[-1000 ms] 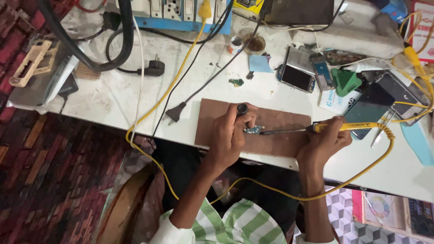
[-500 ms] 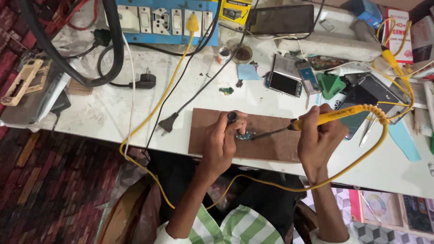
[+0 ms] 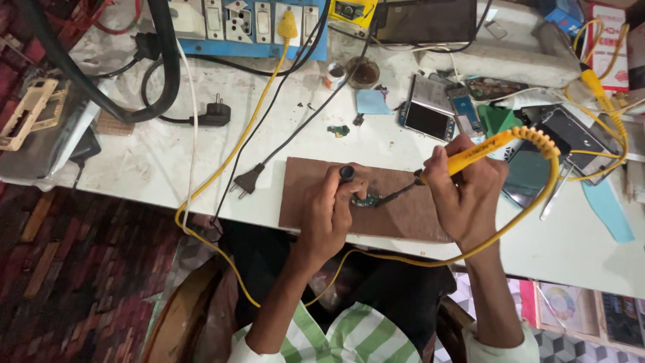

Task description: The person solders a small circuit board using a soldering iron and solder wire. They repeatedly apply heat and solder to different points on the board while holding it steady with their left hand.

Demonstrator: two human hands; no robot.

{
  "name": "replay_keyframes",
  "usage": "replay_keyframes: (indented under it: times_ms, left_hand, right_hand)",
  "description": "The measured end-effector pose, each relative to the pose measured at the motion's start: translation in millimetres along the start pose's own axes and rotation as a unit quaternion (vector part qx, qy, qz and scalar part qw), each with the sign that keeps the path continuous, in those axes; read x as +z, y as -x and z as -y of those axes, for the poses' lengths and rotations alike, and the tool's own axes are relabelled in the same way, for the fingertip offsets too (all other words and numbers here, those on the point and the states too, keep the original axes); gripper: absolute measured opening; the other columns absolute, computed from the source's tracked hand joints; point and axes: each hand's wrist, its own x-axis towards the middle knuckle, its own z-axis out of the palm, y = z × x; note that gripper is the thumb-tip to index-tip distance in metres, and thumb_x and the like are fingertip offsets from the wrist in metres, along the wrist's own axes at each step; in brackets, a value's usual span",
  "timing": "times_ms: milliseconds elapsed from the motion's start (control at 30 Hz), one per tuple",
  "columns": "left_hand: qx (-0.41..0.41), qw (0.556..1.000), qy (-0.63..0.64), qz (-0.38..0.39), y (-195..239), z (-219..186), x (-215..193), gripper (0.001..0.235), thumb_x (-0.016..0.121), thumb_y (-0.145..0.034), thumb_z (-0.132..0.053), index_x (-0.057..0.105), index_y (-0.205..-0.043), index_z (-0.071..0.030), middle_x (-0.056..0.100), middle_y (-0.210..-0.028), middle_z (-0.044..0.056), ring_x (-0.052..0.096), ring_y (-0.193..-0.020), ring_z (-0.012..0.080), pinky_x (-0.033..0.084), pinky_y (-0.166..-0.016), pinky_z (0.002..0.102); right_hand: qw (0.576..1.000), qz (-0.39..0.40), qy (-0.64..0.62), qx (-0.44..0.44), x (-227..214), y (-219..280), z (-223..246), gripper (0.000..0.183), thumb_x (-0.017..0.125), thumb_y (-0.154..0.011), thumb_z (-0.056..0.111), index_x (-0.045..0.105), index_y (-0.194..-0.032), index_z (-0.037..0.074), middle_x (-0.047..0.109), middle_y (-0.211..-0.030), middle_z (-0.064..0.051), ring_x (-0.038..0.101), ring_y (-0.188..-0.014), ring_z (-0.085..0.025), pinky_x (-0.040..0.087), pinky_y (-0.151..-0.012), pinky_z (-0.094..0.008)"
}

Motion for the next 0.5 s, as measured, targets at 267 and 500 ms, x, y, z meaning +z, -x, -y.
replay_keyframes:
  times_ms: [267, 500]
  left_hand:
    - [-0.026, 1.000, -0.006, -0.006, 0, 0, 1, 0.022, 0.046, -0.106, -0.001, 0.061, -0.121, 0.003, 0.071, -0.086, 0.011, 0.074, -0.080, 0.0206, 0.056, -0.071, 0.031]
    - [0.024, 1.000, -0.003, -0.011, -1, -1, 2, 0.018, 0.045, -0.110, -0.002, 0.059, -0.121, 0.003, 0.069, -0.089, 0.011, 0.071, -0.080, 0.0189, 0.057, -0.073, 0.030]
  right_hand:
    - [0.996, 0.092, -0.003, -0.007, 1, 16, -5, 0.019, 0.070, -0.096, 0.018, 0.065, -0.087, 0.002, 0.068, -0.064, -0.003, 0.066, -0.055, -0.013, 0.048, -0.057, -0.030]
    - [0.999, 0.037, -0.015, -0.003, 5, 43, -19, 0.027, 0.078, -0.091, 0.026, 0.063, -0.088, 0.004, 0.067, -0.074, -0.005, 0.066, -0.064, -0.013, 0.049, -0.059, -0.027]
